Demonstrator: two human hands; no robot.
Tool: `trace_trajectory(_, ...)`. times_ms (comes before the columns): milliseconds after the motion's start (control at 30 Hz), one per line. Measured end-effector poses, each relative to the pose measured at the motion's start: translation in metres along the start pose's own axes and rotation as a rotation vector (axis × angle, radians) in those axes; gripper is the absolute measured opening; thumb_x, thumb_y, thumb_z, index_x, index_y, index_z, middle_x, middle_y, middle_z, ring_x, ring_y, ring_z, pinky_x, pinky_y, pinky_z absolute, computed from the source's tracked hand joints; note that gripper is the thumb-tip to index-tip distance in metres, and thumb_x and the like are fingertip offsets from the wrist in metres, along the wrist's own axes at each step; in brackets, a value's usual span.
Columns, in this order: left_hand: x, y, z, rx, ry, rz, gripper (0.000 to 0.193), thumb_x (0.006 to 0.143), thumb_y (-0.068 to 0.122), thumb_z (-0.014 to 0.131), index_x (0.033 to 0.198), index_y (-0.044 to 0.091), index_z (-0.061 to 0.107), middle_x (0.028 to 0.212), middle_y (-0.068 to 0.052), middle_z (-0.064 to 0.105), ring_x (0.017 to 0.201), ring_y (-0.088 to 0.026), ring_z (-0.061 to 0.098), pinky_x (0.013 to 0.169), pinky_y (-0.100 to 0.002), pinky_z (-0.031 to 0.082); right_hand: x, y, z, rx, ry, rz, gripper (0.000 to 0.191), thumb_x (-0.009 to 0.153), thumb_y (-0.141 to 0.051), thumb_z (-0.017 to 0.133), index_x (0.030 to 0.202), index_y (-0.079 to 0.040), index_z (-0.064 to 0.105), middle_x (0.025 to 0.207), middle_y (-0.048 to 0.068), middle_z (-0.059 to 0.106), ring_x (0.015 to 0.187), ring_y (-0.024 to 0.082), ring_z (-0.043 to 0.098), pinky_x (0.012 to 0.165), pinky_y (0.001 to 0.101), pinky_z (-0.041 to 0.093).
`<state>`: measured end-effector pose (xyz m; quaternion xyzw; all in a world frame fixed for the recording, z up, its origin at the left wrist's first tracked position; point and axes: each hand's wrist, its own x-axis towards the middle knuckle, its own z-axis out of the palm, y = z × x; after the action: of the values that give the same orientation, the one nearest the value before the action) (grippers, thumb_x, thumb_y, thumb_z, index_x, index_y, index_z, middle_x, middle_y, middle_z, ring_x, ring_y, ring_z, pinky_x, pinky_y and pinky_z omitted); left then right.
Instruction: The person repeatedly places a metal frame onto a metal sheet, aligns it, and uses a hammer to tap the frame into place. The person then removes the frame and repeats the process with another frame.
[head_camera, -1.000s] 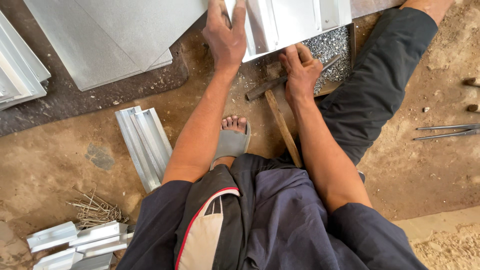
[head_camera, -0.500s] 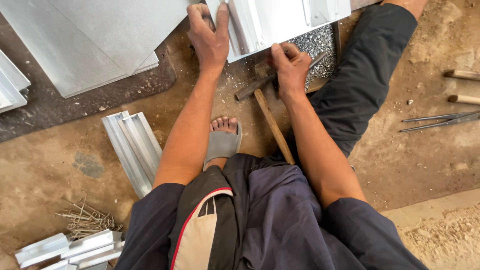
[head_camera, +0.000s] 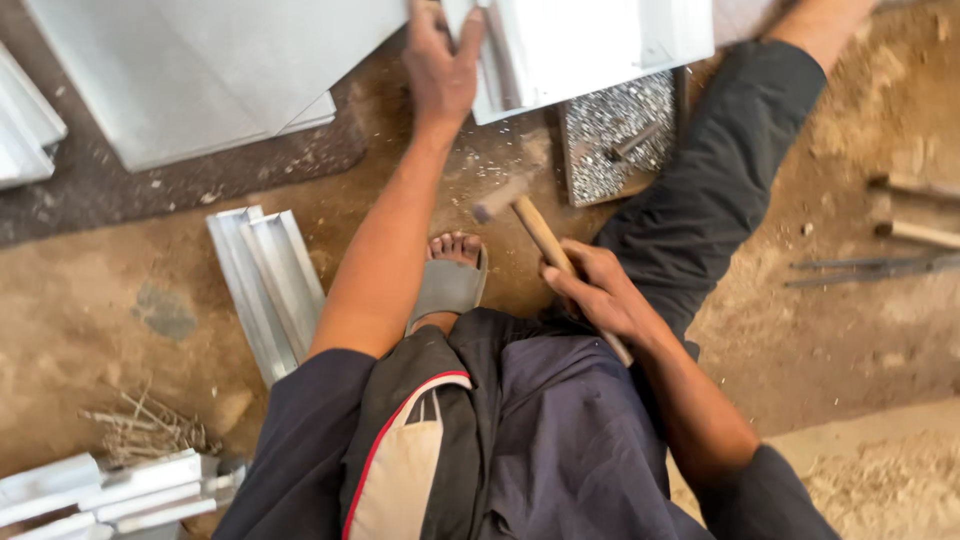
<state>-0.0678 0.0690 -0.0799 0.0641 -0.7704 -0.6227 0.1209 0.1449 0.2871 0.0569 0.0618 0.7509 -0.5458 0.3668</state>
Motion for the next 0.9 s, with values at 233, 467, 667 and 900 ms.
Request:
trace_trajectory(233, 0.008, 0.005, 0.003, 0.129, 0.092, 0.165, 0.038, 0.096, 0.036, 0.072, 0.096, 0.009, 0.045, 0.076, 0.004, 0.047, 0.066, -0.009, 0.046, 0.061, -0.029, 0.046, 0.008, -0.040, 0.009, -0.236, 0.414, -0.240, 0.029, 0.107, -0.015, 0.051, 0.086, 0.003, 0.058, 0.064, 0.010, 0.046, 0.058, 0.016, 0.043, 0.052, 0.0343, 0.039)
trace_trajectory(467, 0.007, 0.004, 0.003, -0.014, 0.012, 0.033, 0.037, 0.097, 0.030, 0.072, 0.092, 0.007, 0.044, 0.076, 0.003, 0.042, 0.064, -0.008, 0.042, 0.055, -0.030, 0.042, 0.017, -0.043, 0.008, -0.266, 0.400, -0.357, 0.036, 0.111, -0.014, 0.047, 0.080, 0.003, 0.054, 0.068, 0.010, 0.048, 0.056, 0.019, 0.045, 0.055, 0.0351, 0.039)
trace_trajectory(667, 0.001, 0.012, 0.003, -0.076, 0.028, -0.005, 0.029, 0.096, 0.021, 0.073, 0.097, 0.003, 0.050, 0.073, 0.001, 0.053, 0.061, -0.009, 0.048, 0.054, -0.031, 0.043, 0.021, -0.047, 0.009, -0.321, 0.418, -0.376, 0.038, 0.112, -0.014, 0.045, 0.080, 0.004, 0.052, 0.070, 0.013, 0.049, 0.057, 0.023, 0.047, 0.056, 0.0378, 0.040)
trace_trajectory(900, 0.001, 0.005, 0.006, -0.082, 0.072, 0.024, 0.032, 0.095, 0.020, 0.074, 0.103, -0.001, 0.051, 0.081, -0.007, 0.057, 0.065, -0.014, 0.052, 0.059, -0.035, 0.048, 0.029, -0.045, 0.009, -0.416, 0.426, -0.364, 0.034, 0.111, -0.013, 0.046, 0.086, 0.006, 0.056, 0.072, 0.017, 0.052, 0.056, 0.028, 0.051, 0.057, 0.0410, 0.041)
